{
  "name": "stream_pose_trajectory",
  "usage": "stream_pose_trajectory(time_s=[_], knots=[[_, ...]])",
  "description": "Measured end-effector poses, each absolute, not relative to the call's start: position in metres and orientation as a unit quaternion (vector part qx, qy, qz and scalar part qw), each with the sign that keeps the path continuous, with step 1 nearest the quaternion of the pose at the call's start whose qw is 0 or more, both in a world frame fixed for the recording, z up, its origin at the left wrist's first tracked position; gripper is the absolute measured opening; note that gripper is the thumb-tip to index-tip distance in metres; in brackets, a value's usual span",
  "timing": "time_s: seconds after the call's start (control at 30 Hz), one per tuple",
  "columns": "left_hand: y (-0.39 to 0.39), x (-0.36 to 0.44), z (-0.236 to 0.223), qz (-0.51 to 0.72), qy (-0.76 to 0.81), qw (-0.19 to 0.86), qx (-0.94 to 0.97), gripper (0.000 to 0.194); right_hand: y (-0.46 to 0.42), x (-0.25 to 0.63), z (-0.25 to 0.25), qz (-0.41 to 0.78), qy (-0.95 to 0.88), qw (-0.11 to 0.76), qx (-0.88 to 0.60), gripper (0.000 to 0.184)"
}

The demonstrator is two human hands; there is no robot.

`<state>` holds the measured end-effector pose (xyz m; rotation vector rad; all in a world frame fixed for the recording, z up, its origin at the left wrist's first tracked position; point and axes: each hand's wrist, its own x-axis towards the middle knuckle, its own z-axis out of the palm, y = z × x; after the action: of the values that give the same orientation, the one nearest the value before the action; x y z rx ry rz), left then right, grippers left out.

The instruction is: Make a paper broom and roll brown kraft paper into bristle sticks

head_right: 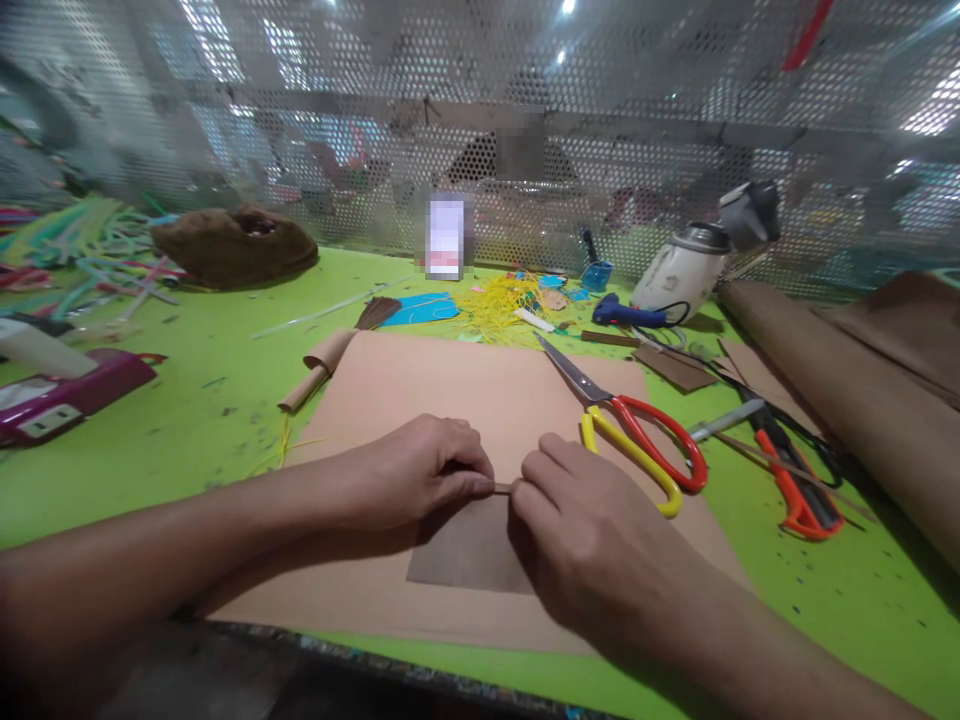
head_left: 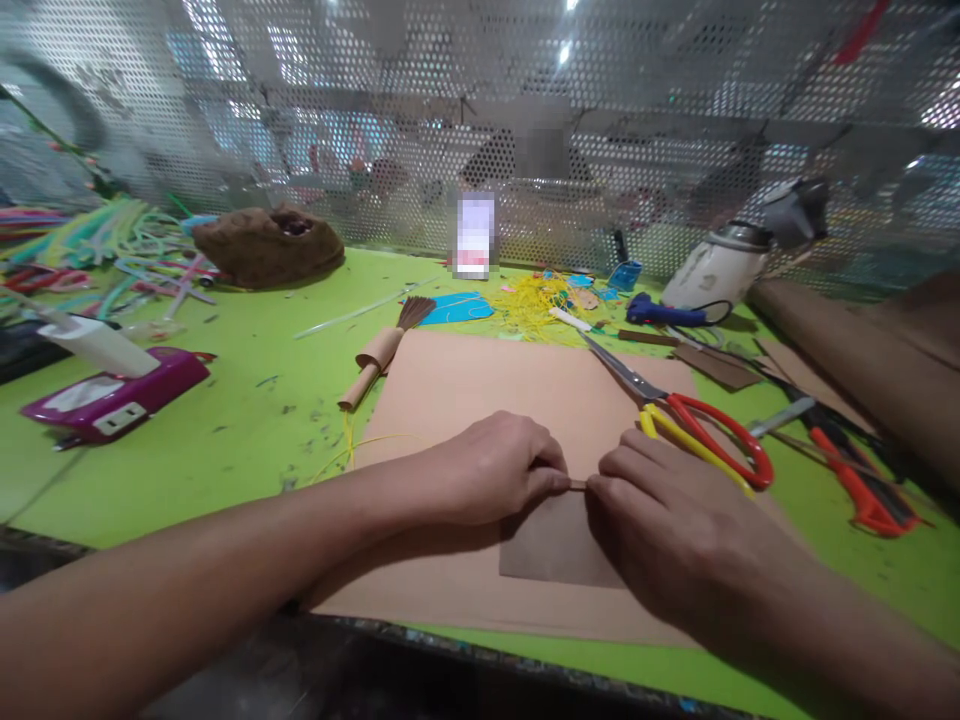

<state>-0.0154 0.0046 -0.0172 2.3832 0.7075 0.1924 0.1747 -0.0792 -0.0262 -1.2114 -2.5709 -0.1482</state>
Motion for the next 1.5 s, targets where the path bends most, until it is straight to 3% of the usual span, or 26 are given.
stream_pose_trajectory(time_s=[0.17,0.4,0.63,0.93,1.23,1.5], knots=[[0.001,-0.014,-0.013,0.082,0.226,0.313,0.919,0.022,-0.079,0.176,-0.014,0.107,-0.841,0.233,-0.477,0.016],[-0.006,-0.014,-0.005,0.125,0.189,0.292,0.929,0.021,-0.079,0.174,-0.01,0.268,-0.775,0.219,-0.529,0.025],[-0.01,-0.015,-0.003,0.107,0.2,0.293,0.929,0.022,-0.08,0.175,-0.011,0.215,-0.822,0.182,-0.494,0.021],[-0.014,-0.017,-0.002,0.142,0.182,0.257,0.938,0.021,-0.08,0.176,-0.014,0.338,-0.725,0.23,-0.554,0.02],[-0.015,-0.018,-0.007,0.111,0.201,0.24,0.943,0.023,-0.08,0.177,-0.018,0.319,-0.739,0.217,-0.553,0.028],[-0.012,-0.017,-0.006,0.078,0.227,0.284,0.928,0.021,-0.079,0.182,-0.017,0.317,-0.754,0.201,-0.54,0.035]])
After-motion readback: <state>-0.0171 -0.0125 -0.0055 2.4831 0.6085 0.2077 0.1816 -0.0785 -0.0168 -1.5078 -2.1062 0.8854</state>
